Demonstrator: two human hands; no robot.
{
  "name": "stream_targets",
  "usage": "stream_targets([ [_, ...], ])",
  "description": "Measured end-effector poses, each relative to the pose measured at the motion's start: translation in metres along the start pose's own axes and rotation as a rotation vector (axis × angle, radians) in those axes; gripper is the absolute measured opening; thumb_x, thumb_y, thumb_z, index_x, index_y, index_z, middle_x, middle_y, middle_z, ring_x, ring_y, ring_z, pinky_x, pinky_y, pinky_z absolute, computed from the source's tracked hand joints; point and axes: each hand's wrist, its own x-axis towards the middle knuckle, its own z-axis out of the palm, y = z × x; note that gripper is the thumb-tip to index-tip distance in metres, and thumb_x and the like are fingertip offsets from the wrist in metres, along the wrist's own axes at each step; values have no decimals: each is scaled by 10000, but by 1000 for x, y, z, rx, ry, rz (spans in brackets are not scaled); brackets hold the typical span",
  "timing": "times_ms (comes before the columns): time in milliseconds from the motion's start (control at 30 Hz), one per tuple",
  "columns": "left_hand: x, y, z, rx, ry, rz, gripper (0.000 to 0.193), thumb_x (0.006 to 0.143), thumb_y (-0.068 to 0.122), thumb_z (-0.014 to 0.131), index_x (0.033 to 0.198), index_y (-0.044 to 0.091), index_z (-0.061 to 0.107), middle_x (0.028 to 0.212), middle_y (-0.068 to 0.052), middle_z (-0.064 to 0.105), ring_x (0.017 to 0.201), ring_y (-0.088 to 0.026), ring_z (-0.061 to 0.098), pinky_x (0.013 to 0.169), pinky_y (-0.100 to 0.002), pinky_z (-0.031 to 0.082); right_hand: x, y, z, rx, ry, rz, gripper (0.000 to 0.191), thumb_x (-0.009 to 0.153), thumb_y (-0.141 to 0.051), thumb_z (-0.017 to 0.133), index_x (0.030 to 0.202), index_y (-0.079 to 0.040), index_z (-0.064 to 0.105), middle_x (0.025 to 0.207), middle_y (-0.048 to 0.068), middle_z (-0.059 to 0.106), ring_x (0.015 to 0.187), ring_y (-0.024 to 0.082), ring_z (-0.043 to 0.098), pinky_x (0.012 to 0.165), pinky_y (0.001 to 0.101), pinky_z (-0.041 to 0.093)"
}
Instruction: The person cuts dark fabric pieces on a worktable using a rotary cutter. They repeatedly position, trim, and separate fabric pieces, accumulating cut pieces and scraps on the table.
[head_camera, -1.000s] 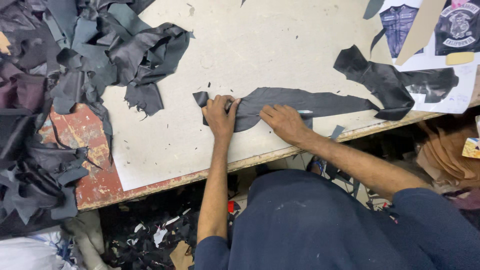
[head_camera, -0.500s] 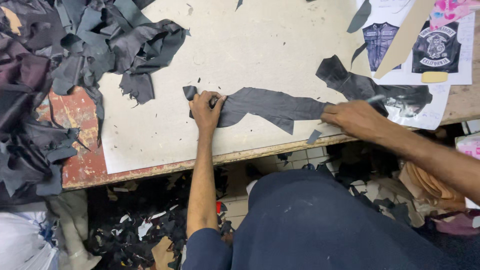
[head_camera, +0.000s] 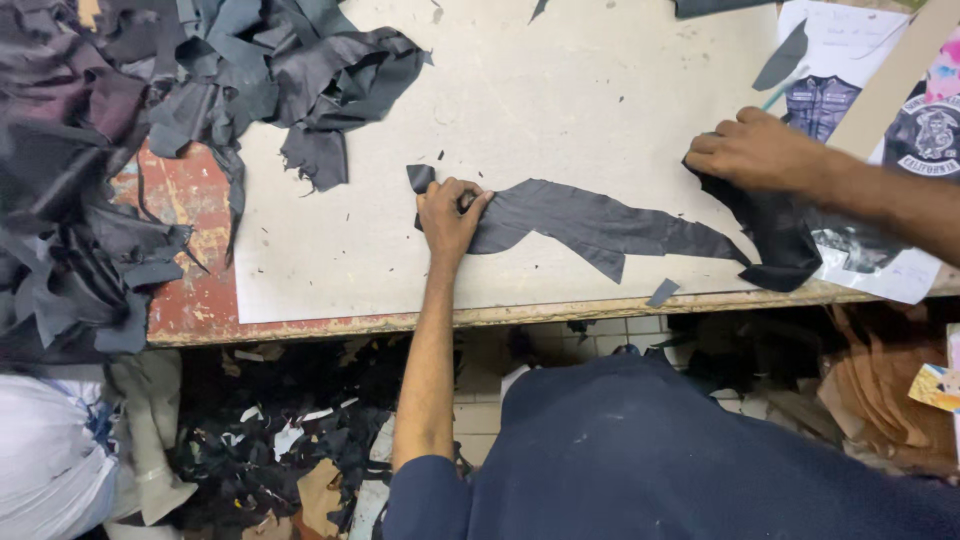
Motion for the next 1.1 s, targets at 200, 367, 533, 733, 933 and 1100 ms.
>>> stream_targets([
  [200, 1, -2, -3, -43, 4, -16, 177, 792, 260, 881, 782, 164, 732, 712, 48, 611, 738, -173, 537, 752, -374, 346, 85, -128, -33, 493, 357, 498, 140, 960, -46, 582, 1089, -6, 618, 1042, 185, 632, 759, 336, 706, 563, 458, 576],
  [367, 3, -2, -6, -44, -27, -22, 158, 805, 253, 862, 785, 165, 734, 729, 55, 628, 741, -165, 538, 772, -374, 348, 160, -180, -35, 612, 703, 578, 56, 969, -68, 640, 1021, -53, 654, 951, 106, 626, 728, 281, 676, 588, 424, 556],
  [533, 4, -5, -6, -41, -43, -48, 165, 811, 250, 865, 796, 153, 733, 730, 40, 614, 755, -176, 528, 769, -376, 336, 177, -183, -10, 338, 691, 434, 182, 837, -37, 670, 1018, -59, 664, 945, 58, 623, 749, 212, 644, 599, 355, 518],
  [733, 7, -7, -6, -76, -52, -33, 152, 820, 235, 856, 808, 144, 735, 740, 32, 606, 765, -185, 522, 776, -383, 327, 111, -165, 1, 296, 599, 393, 350, 749, 25, 652, 1093, -35, 677, 1085, 81, 691, 798, 240, 647, 667, 375, 533],
  [933, 5, -10, -10, -112, -62, -42, 152, 822, 234, 854, 824, 134, 739, 746, 26, 599, 769, -189, 513, 782, -386, 320, -21, -133, -1, 255, 290, 605, 357, 804, 40, 630, 1131, -91, 686, 995, 53, 672, 863, 268, 692, 716, 406, 562],
  [1100, 5, -15, -11, -128, -43, -35, 151, 819, 239, 851, 818, 134, 742, 751, 23, 599, 781, -191, 520, 792, -390, 326, 18, -124, -45, 202, 90, 641, 244, 839, -46, 640, 1071, -111, 678, 1008, 53, 668, 838, 268, 704, 661, 399, 560],
])
